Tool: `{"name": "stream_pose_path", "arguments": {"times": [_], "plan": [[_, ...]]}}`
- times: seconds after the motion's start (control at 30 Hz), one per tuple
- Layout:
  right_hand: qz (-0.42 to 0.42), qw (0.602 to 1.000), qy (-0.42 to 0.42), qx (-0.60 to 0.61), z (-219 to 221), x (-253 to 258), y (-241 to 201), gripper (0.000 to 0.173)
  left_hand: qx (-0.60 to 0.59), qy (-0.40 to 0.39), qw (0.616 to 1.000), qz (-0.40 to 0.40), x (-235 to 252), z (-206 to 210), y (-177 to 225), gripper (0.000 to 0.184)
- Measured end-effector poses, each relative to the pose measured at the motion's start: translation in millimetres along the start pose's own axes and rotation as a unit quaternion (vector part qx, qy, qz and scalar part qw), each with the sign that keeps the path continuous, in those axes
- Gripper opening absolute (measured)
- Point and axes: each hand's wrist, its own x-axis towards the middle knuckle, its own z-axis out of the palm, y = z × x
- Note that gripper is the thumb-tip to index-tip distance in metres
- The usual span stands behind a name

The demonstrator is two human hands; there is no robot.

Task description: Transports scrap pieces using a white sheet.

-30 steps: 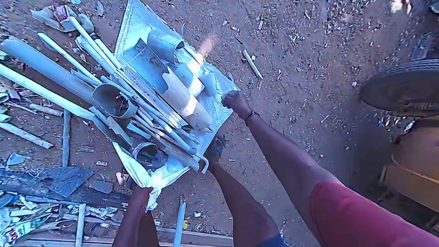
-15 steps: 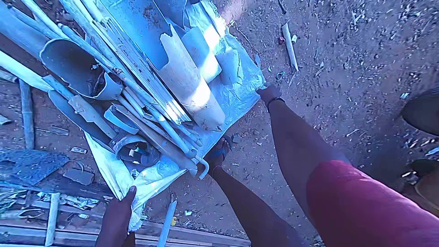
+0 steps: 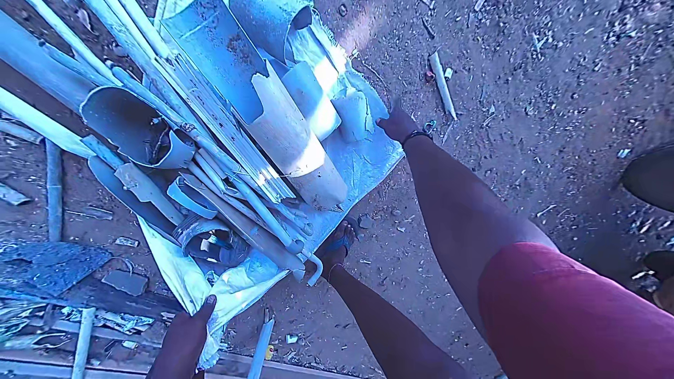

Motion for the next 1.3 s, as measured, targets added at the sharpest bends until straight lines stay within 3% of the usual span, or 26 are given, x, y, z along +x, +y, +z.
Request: {"name": "stream_pose_path", "arguments": {"times": [0.03,0.1,0.17,0.3,0.4,0.5,0.6,0.83,1.03,1.3], "plan": [[0.005,1.0,-0.016,0.004,3,0,-10,0.082,0.001,-0.001,1.0,0.001,1,0,1,0.04],[0.006,1.0,-0.013,0.018,10,-1,-22,0.059,0.001,-0.007,1.0,0.003,4,0,0,0.04],[0.004,0.998,0.028,0.05,12,-3,-28,0.042,0.006,-0.011,1.0,0.012,8,0,-2,0.04],[-0.047,0.981,0.119,0.146,-11,-15,-29,0.05,0.016,0.003,0.999,0.041,9,-3,-7,0.045],[-0.119,0.976,0.078,0.163,-33,-39,-37,0.043,0.019,0.018,0.998,0.06,5,-5,-8,0.044],[-0.139,0.979,0.016,0.148,-49,-97,-64,0.035,0.015,0.022,0.996,0.091,3,-2,-8,0.044],[-0.203,0.961,-0.033,0.184,-40,-158,-83,0.024,0.008,0.017,0.994,0.108,4,0,-7,0.044],[-0.219,0.952,0.001,0.215,-9,-281,-121,0.031,0.034,0.01,0.99,0.135,-1,-14,0,0.049],[-0.285,0.923,-0.006,0.257,9,-319,-146,0.029,0.039,0.014,0.981,0.192,-38,-29,22,0.045],[-0.306,0.904,0.036,0.296,-12,-373,-162,0.023,-0.016,0.064,0.963,0.263,-87,-55,23,0.04]]}}
